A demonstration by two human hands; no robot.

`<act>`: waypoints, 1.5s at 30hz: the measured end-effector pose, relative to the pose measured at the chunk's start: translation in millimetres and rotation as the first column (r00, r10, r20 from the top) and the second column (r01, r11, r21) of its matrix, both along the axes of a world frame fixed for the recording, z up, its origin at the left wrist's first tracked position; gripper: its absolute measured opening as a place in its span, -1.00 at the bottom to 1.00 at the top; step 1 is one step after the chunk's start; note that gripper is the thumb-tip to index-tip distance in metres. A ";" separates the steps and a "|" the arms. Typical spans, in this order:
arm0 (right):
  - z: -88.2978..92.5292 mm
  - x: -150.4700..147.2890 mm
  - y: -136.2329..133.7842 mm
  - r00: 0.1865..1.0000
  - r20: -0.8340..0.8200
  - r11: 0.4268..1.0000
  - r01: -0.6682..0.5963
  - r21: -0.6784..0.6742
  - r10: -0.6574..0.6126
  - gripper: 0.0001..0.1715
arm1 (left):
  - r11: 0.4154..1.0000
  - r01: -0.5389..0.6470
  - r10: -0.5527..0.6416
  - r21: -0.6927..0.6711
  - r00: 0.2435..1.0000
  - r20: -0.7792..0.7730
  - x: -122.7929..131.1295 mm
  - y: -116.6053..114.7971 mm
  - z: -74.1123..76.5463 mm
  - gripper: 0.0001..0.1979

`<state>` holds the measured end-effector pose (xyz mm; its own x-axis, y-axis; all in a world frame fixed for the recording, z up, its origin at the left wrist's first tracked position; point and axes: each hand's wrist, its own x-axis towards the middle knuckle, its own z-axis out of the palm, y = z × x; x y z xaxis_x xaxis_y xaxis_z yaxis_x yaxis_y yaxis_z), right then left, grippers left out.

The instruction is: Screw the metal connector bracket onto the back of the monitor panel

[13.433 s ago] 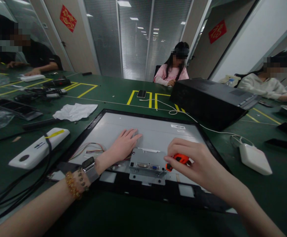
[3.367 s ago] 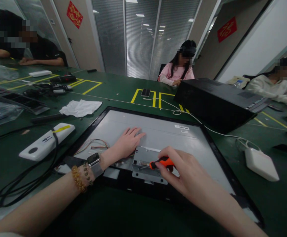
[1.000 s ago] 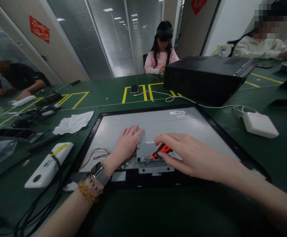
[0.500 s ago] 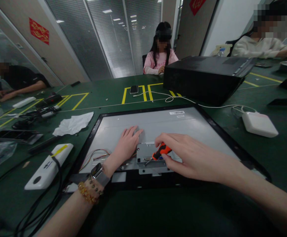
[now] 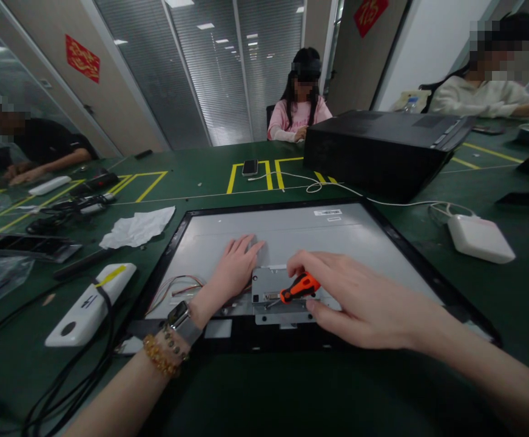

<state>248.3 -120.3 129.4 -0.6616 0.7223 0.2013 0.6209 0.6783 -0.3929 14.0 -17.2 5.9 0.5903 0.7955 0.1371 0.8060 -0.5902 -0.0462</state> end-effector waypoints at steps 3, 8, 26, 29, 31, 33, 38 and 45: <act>-1.4 -0.3 -0.8 1.000 -0.025 0.999 0.004 -0.035 -0.005 -0.70 | 1.000 -0.001 0.001 -0.014 1.000 -0.014 0.3 -0.4 2.1 -0.55; -13.4 -3.5 7.0 0.997 0.044 0.995 0.057 0.085 -0.061 -0.74 | 1.000 0.024 -0.024 -0.012 1.000 -0.011 -0.2 -1.0 2.8 -0.57; -1.8 -2.6 1.2 0.999 -0.032 0.996 -0.003 -0.085 0.000 -0.77 | 1.000 0.014 -0.014 -0.001 1.000 -0.004 -2.1 0.7 -2.9 -0.54; -5.8 -3.5 3.6 0.999 0.012 0.998 0.049 -0.046 -0.048 -0.83 | 1.000 0.008 -0.008 0.000 1.000 0.005 -1.5 0.6 -2.9 -0.55; -9.4 -4.0 5.9 0.996 0.039 0.997 0.080 -0.014 -0.079 -0.79 | 1.000 0.002 -0.002 -0.006 1.000 0.003 -0.8 0.4 -2.6 -0.55; -13.0 -4.5 8.3 0.993 0.044 0.994 0.107 -0.009 -0.107 -0.73 | 1.000 -0.006 0.006 -0.009 1.000 -0.003 -0.2 0.2 -1.7 -0.55; -16.1 -4.7 12.2 0.973 -0.065 0.973 0.213 -0.091 -0.220 -0.60 | 1.000 0.011 -0.011 -0.013 1.000 -0.027 0.1 -1.2 1.7 -0.55; -6.7 -1.0 12.9 0.913 -0.260 0.944 0.329 0.018 -0.314 -0.69 | 1.000 0.007 -0.007 0.023 1.000 0.004 -0.7 0.0 -1.6 -0.55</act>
<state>247.2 -107.4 122.7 -0.3184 0.8689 0.3790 0.6964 0.4857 -0.5284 13.3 -17.2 4.3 0.5956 0.7876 0.1579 0.8018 -0.5949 -0.0569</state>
